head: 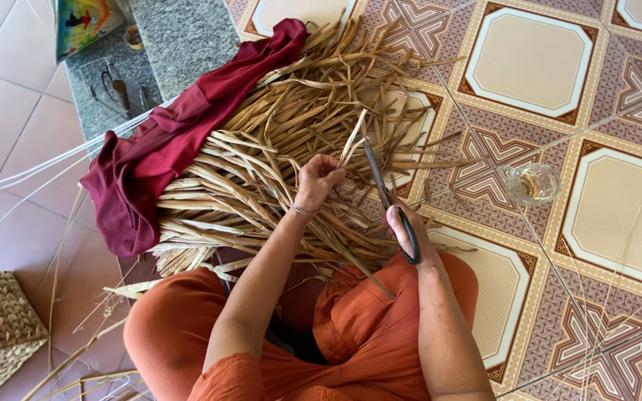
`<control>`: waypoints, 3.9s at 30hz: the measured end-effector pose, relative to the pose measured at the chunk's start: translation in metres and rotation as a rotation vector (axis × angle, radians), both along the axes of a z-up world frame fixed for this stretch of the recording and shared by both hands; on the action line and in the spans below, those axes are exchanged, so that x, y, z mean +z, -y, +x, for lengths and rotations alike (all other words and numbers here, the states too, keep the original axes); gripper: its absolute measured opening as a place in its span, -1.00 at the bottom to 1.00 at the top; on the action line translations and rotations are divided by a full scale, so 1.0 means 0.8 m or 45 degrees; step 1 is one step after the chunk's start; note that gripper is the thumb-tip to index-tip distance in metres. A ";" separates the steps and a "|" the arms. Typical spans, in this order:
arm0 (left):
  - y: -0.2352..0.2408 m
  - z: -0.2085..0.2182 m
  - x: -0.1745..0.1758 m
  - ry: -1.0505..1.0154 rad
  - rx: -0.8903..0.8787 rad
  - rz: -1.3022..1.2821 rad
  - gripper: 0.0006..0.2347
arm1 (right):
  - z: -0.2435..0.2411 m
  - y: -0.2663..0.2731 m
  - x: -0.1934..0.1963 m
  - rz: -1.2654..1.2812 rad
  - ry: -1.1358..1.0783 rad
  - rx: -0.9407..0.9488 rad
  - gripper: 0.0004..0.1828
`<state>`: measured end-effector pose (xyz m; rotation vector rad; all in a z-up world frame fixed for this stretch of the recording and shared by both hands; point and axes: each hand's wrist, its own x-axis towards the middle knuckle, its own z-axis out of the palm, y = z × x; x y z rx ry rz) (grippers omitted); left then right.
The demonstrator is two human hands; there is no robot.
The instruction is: The person sits on a tiled floor and uses shears to cut long dried plant strips into shorter pieces. The cut pieces are placed into a growing pile on the floor.
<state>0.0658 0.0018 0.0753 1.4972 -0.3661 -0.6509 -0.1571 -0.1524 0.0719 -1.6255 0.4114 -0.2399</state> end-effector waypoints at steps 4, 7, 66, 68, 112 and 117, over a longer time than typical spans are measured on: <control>-0.006 -0.001 -0.004 -0.081 0.034 -0.016 -0.85 | 0.008 -0.010 0.009 -0.092 -0.179 0.053 -0.35; -0.008 0.001 -0.014 -0.081 -0.003 -0.030 -0.84 | 0.009 -0.015 0.008 -0.098 -0.205 0.105 -0.32; -0.004 -0.047 -0.044 0.903 -1.221 1.069 -0.70 | -0.001 0.004 0.021 0.469 -0.123 -0.699 -0.17; -0.002 -0.043 -0.057 0.793 -1.357 1.142 -0.61 | -0.001 0.007 0.023 0.553 -0.095 -0.726 -0.17; 0.096 0.003 -0.080 0.810 -0.184 0.805 -0.79 | -0.001 0.014 0.036 0.546 -0.013 -0.741 -0.17; 0.079 0.022 -0.065 0.434 -0.186 0.332 -0.88 | -0.004 0.002 0.026 0.315 -0.079 -0.423 -0.23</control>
